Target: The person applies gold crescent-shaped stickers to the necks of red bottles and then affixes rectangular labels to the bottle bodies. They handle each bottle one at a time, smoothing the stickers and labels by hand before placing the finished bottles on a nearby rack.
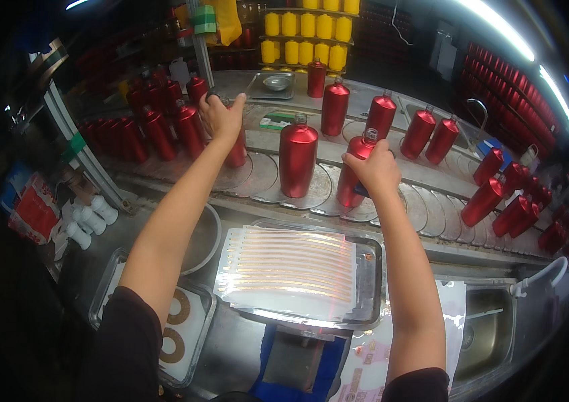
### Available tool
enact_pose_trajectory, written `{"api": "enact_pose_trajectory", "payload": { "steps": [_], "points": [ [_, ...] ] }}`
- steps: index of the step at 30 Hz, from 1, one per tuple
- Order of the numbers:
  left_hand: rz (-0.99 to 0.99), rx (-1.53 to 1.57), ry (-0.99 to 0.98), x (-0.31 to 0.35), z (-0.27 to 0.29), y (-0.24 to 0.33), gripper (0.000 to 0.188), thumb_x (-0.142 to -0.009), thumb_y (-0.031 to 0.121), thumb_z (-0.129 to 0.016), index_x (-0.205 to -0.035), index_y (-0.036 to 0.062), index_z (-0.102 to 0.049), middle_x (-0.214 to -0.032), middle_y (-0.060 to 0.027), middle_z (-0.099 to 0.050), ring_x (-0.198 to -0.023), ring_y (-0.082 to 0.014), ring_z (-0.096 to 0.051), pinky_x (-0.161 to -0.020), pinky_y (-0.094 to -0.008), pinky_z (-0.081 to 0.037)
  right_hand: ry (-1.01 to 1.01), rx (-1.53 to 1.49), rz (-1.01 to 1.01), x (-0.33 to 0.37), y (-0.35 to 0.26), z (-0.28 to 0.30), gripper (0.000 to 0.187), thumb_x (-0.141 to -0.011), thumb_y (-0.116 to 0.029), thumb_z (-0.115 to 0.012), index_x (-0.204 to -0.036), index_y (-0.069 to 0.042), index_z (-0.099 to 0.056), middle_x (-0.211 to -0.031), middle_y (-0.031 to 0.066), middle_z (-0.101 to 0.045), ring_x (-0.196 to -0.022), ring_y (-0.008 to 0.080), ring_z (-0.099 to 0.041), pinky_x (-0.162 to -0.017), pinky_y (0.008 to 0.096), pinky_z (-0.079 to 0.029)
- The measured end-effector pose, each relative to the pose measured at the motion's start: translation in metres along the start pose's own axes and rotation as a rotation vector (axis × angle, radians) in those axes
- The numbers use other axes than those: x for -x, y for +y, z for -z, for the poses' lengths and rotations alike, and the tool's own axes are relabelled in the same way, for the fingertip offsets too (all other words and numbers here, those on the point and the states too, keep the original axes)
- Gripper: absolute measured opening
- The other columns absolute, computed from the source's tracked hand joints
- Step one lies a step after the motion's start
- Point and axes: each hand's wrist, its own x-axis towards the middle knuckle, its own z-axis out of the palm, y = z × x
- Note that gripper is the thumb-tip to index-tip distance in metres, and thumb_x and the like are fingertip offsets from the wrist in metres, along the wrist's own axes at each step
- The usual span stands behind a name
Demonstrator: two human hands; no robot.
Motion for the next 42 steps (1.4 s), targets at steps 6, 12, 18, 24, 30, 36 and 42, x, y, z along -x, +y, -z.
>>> {"api": "enact_pose_trajectory", "payload": {
  "steps": [6,12,18,24,30,36,42],
  "points": [
    [0.155,0.176,-0.347,-0.005,-0.034,-0.032,0.051,-0.078,0.051,-0.072,-0.086,0.0012,-0.068,-0.089,-0.0245,-0.071,-0.090,-0.0439,-0.067,-0.084,-0.0498,-0.051,0.028,0.014,0.007,-0.004,0.025,0.011,0.075,-0.071,-0.055,-0.079,-0.111,0.002,-0.053,-0.103,0.0248,-0.071,-0.100,0.0404,-0.069,-0.085,0.0475,-0.054],
    [0.107,0.225,-0.347,0.015,-0.042,-0.013,0.047,-0.079,0.047,-0.072,-0.085,0.0008,-0.067,-0.091,-0.0242,-0.071,-0.091,-0.0431,-0.067,-0.082,-0.0499,-0.050,0.068,0.029,0.030,-0.008,0.057,0.022,0.073,-0.070,-0.055,-0.080,-0.109,0.001,-0.053,-0.101,0.0249,-0.071,-0.098,0.0405,-0.069,-0.084,0.0471,-0.053],
    [0.252,0.441,-0.336,0.024,-0.022,-0.004,0.043,-0.081,0.041,-0.075,-0.094,0.0006,-0.071,-0.090,-0.0160,-0.074,-0.088,-0.0332,-0.070,-0.081,-0.0434,-0.052,0.039,0.044,-0.015,-0.015,0.087,0.036,0.086,-0.069,-0.057,-0.081,-0.124,0.001,-0.049,-0.109,0.0254,-0.069,-0.103,0.0397,-0.068,-0.088,0.0461,-0.053],
    [1.212,1.318,-0.676,0.022,0.086,-0.015,0.038,-0.091,0.043,-0.063,-0.114,0.0136,-0.066,-0.120,-0.0083,-0.068,-0.110,-0.0279,-0.064,-0.094,-0.0539,-0.052,0.321,-0.042,0.092,0.023,0.097,0.071,0.096,-0.074,-0.043,-0.083,-0.150,-0.003,-0.038,-0.133,0.0256,-0.057,-0.117,0.0397,-0.062,-0.096,0.0468,-0.050],
    [1.307,1.403,-0.742,0.048,0.225,-0.009,0.043,-0.097,0.044,-0.048,-0.116,0.0098,-0.066,-0.122,-0.0122,-0.069,-0.113,-0.0330,-0.065,-0.100,-0.0579,-0.051,0.168,-0.424,0.410,0.158,0.044,0.104,0.066,-0.083,-0.015,-0.076,-0.142,-0.004,-0.050,-0.114,0.0120,-0.067,-0.070,0.0116,-0.049,-0.060,0.0262,-0.040],
    [1.280,1.373,-0.760,0.099,0.316,0.002,0.041,-0.097,0.042,-0.052,-0.110,0.0068,-0.068,-0.109,-0.0119,-0.073,-0.101,-0.0289,-0.070,-0.092,-0.0480,-0.057,-0.546,-0.876,0.165,0.306,-0.033,0.133,0.090,-0.080,-0.023,-0.081,-0.153,-0.006,-0.033,-0.124,0.0217,-0.063,-0.098,0.0296,-0.066,-0.084,0.0356,-0.052],
    [1.264,1.213,-0.727,0.149,0.390,0.023,0.035,-0.095,0.036,-0.065,-0.107,0.0031,-0.068,-0.096,-0.0115,-0.073,-0.086,-0.0226,-0.072,-0.083,-0.0399,-0.060,-0.337,-0.790,0.641,0.399,-0.055,0.093,0.099,-0.066,-0.031,-0.092,-0.150,-0.010,-0.043,-0.132,0.0207,-0.061,-0.096,0.0315,-0.066,-0.081,0.0397,-0.056]
  ]
}}
